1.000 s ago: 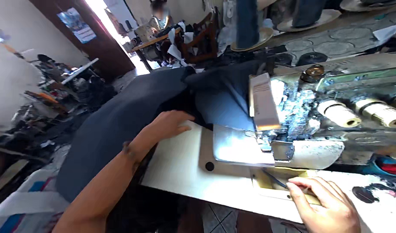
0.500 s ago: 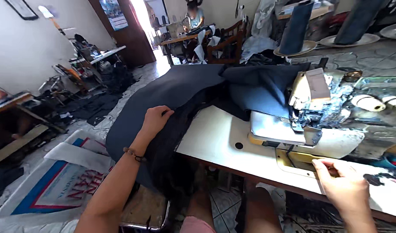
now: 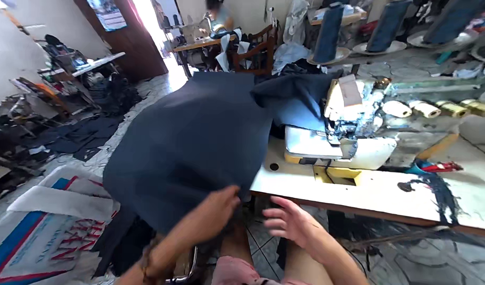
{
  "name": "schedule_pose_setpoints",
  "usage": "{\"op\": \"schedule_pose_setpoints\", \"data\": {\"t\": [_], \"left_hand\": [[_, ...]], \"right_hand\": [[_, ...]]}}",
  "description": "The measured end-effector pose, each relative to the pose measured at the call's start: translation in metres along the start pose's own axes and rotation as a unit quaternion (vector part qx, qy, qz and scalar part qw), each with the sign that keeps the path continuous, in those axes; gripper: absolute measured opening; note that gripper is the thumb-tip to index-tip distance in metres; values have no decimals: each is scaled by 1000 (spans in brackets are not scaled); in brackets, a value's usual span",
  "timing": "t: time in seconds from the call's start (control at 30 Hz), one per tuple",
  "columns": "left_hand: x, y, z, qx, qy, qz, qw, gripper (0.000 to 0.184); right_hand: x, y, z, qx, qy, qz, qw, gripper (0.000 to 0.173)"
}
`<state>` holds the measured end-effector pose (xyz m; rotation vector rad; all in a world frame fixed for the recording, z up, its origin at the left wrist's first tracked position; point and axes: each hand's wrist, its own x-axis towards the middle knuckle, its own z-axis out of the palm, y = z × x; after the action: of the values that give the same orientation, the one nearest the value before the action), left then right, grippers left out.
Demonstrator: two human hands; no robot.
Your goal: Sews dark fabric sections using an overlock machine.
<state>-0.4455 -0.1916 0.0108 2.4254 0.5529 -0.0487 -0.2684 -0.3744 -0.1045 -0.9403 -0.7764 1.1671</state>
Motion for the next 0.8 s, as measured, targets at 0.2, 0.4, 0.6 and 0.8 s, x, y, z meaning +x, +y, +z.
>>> {"op": "schedule_pose_setpoints", "data": {"t": [0.2, 0.4, 0.6, 0.8], "left_hand": [[-62, 11, 111, -139, -265, 127, 946, 26], [41, 7, 85, 69, 33, 254, 964, 35], [154, 3, 94, -69, -34, 426, 901, 36], [165, 2, 106, -113, -5, 428, 897, 21]], "right_hand": [[16, 7, 10, 93, 205, 34, 974, 27], [-15, 42, 8, -7, 247, -21, 969, 27], [-35, 31, -10, -76, 239, -68, 966, 20], [-37, 13, -39, -102, 202, -52, 973, 21]]}}
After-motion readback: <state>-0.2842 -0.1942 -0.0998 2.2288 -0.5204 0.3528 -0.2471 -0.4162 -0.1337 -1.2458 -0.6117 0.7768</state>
